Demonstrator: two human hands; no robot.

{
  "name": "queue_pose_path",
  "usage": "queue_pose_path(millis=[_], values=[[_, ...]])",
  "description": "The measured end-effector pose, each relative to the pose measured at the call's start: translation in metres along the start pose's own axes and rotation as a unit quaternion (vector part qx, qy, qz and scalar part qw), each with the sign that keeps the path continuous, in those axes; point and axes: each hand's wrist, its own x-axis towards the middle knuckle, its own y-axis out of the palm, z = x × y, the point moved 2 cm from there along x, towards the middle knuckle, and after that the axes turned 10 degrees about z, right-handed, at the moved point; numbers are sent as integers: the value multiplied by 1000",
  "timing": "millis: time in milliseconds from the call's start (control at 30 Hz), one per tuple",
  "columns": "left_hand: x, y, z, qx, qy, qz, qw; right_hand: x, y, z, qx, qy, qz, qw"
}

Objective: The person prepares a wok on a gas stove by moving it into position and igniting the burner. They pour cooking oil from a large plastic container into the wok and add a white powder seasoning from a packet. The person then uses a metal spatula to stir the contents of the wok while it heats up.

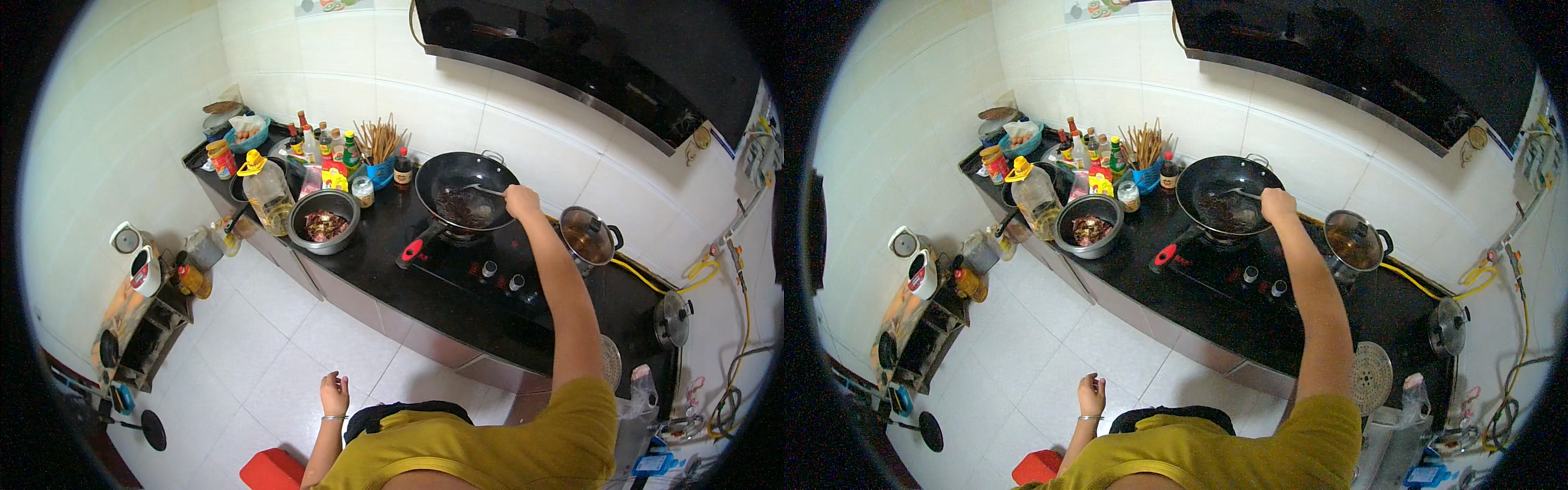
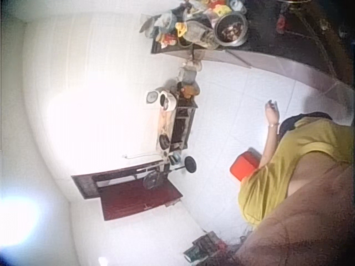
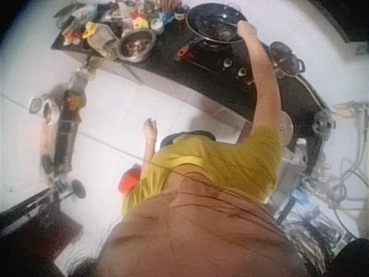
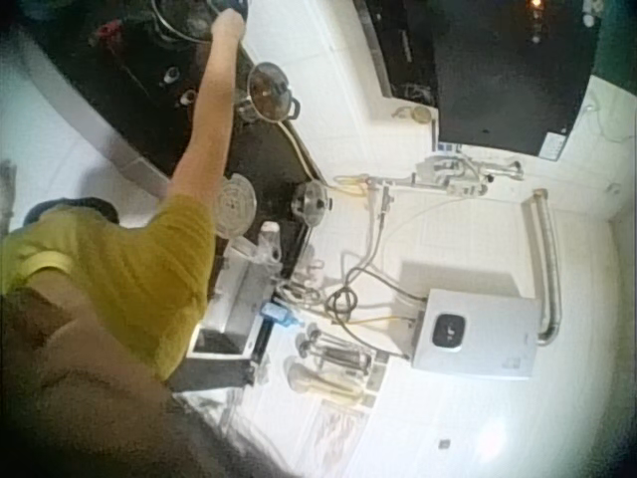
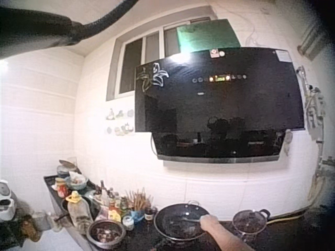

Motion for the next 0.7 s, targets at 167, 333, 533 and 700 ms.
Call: queue_pose_path(millis=[167, 333, 533, 700], values=[[1, 8, 6, -5, 0, 16, 1000, -45, -35, -21, -16, -19, 61, 998], [9, 13, 1, -8, 21, 18, 1000, -80, -68, -26, -4, -58, 100, 993], [13, 14, -1, -13, 25, 13, 1000, -62, -52, -4, -25, -92, 89, 991], [13, 16, 2, -15, 29, 13, 999, -35, -26, 9, -32, -30, 30, 999]])
